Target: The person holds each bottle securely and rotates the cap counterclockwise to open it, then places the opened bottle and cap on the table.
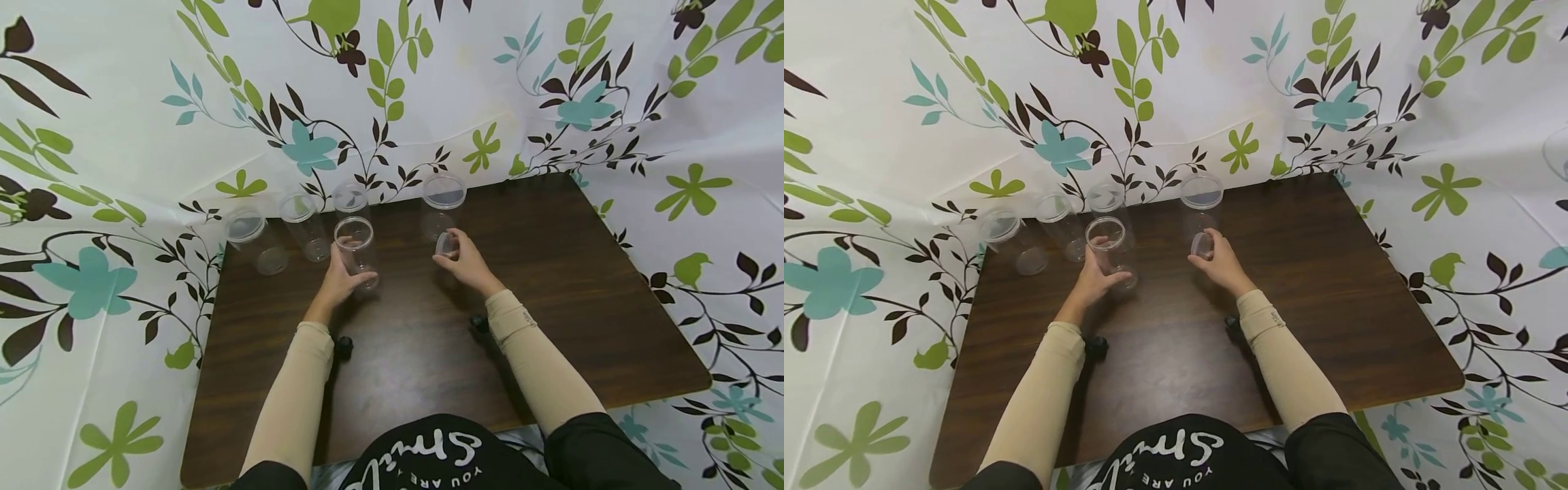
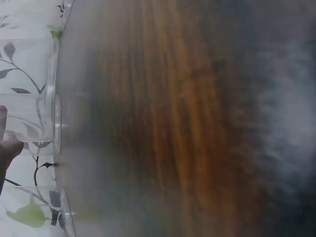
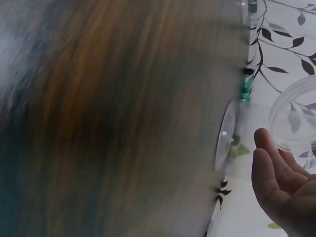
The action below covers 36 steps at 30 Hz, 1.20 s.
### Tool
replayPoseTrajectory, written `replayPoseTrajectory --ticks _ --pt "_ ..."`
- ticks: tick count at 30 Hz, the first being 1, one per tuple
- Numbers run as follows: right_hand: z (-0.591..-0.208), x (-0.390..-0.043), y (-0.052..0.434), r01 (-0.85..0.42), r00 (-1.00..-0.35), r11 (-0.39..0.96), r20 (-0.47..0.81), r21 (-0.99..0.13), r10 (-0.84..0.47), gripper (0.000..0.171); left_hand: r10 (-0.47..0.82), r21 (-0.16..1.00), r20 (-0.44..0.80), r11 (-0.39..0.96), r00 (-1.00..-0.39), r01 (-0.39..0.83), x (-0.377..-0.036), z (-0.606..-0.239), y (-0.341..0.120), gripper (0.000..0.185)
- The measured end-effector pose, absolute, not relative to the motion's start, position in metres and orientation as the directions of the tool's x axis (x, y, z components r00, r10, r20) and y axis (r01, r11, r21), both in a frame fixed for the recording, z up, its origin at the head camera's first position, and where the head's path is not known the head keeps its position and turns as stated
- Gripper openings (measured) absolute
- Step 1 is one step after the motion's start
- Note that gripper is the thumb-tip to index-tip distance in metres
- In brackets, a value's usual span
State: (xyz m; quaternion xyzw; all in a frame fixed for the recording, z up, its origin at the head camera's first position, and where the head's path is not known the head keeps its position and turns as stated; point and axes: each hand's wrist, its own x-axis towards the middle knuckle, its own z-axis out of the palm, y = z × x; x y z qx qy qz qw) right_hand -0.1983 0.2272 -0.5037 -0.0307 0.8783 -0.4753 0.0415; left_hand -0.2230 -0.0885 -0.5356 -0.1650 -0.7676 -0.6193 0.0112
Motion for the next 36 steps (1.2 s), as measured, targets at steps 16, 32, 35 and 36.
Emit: replayPoseTrajectory --ticks 16,32,35,36 --pt "-0.507 -0.202 0.224 -0.043 -0.981 0.653 -0.091 -0.756 -0.171 0.077 0.248 0.964 0.206 0.117 -0.947 0.24 -0.223 -0.523 -0.1 0.095" --pt "-0.515 -0.222 0.229 0.057 -0.971 0.928 -0.238 -0.367 -0.034 0.084 0.248 0.891 0.143 0.389 -0.958 0.234 -0.239 -0.549 -0.09 0.098" --pt "-0.525 -0.225 0.231 0.037 -0.972 0.945 -0.229 -0.326 -0.041 0.084 0.235 0.873 0.11 0.442 -0.966 0.207 -0.239 -0.551 -0.087 0.098" --pt "-0.528 -0.226 0.232 0.029 -0.974 0.946 -0.222 -0.323 -0.046 0.084 0.231 0.87 0.102 0.451 -0.968 0.199 -0.239 -0.551 -0.086 0.098"
